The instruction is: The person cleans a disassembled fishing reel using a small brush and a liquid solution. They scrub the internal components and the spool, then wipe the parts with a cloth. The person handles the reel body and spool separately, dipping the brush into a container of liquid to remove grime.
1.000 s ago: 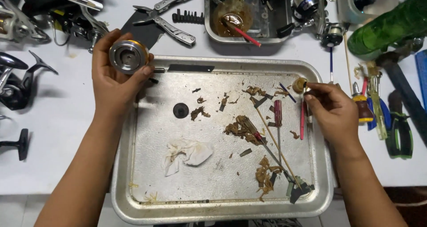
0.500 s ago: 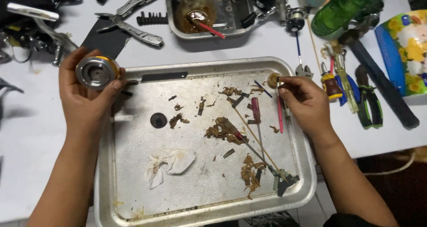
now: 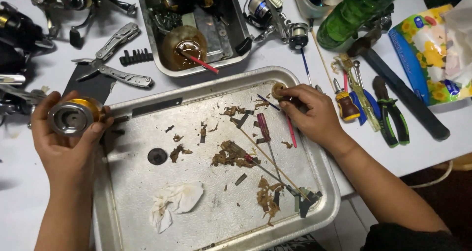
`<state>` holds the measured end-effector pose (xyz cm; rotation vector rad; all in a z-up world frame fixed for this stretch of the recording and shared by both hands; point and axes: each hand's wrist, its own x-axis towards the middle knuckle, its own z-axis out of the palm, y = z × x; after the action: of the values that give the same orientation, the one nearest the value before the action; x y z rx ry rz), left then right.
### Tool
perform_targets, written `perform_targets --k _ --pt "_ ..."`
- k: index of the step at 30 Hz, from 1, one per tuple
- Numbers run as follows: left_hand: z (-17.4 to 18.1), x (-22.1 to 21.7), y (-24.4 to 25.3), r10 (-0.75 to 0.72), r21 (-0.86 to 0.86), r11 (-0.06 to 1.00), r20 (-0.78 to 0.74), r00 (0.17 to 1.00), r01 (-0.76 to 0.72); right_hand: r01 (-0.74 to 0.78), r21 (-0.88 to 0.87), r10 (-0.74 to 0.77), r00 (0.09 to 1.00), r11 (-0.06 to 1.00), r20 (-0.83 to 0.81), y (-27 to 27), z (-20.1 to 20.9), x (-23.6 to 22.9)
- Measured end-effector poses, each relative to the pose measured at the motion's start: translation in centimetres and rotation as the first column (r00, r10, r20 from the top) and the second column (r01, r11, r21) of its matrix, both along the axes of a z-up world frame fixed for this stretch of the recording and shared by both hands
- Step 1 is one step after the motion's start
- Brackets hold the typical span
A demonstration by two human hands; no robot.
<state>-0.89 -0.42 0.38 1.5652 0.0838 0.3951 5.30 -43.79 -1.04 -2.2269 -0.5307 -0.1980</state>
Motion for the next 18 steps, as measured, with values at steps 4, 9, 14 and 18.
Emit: perform_targets --k 4,9,14,18 --pt "-0.1 -0.1 0.0 -0.002 0.031 1.000 0.022 1.000 0.001 -0.043 0.033 0.044 0.999 0.999 -0.013 0.0 0.3 0.1" --pt "-0.6 -0.1 0.2 0.002 -0.011 1.000 0.012 1.000 -0.001 -0.035 0.064 0.037 0.999 0.997 -0.024 0.2 0.6 -0.1" --pt "-0.1 -0.2 0.1 -0.005 0.024 1.000 0.008 1.000 0.005 0.014 0.112 -0.011 1.000 0.994 -0.022 0.3 0.7 -0.2" --pt "0.6 -0.3 -0.7 0.041 0.094 0.995 -0.032 0.999 -0.038 0.081 0.141 -0.079 0.997 0.987 -0.022 -0.3 0.1 -0.3"
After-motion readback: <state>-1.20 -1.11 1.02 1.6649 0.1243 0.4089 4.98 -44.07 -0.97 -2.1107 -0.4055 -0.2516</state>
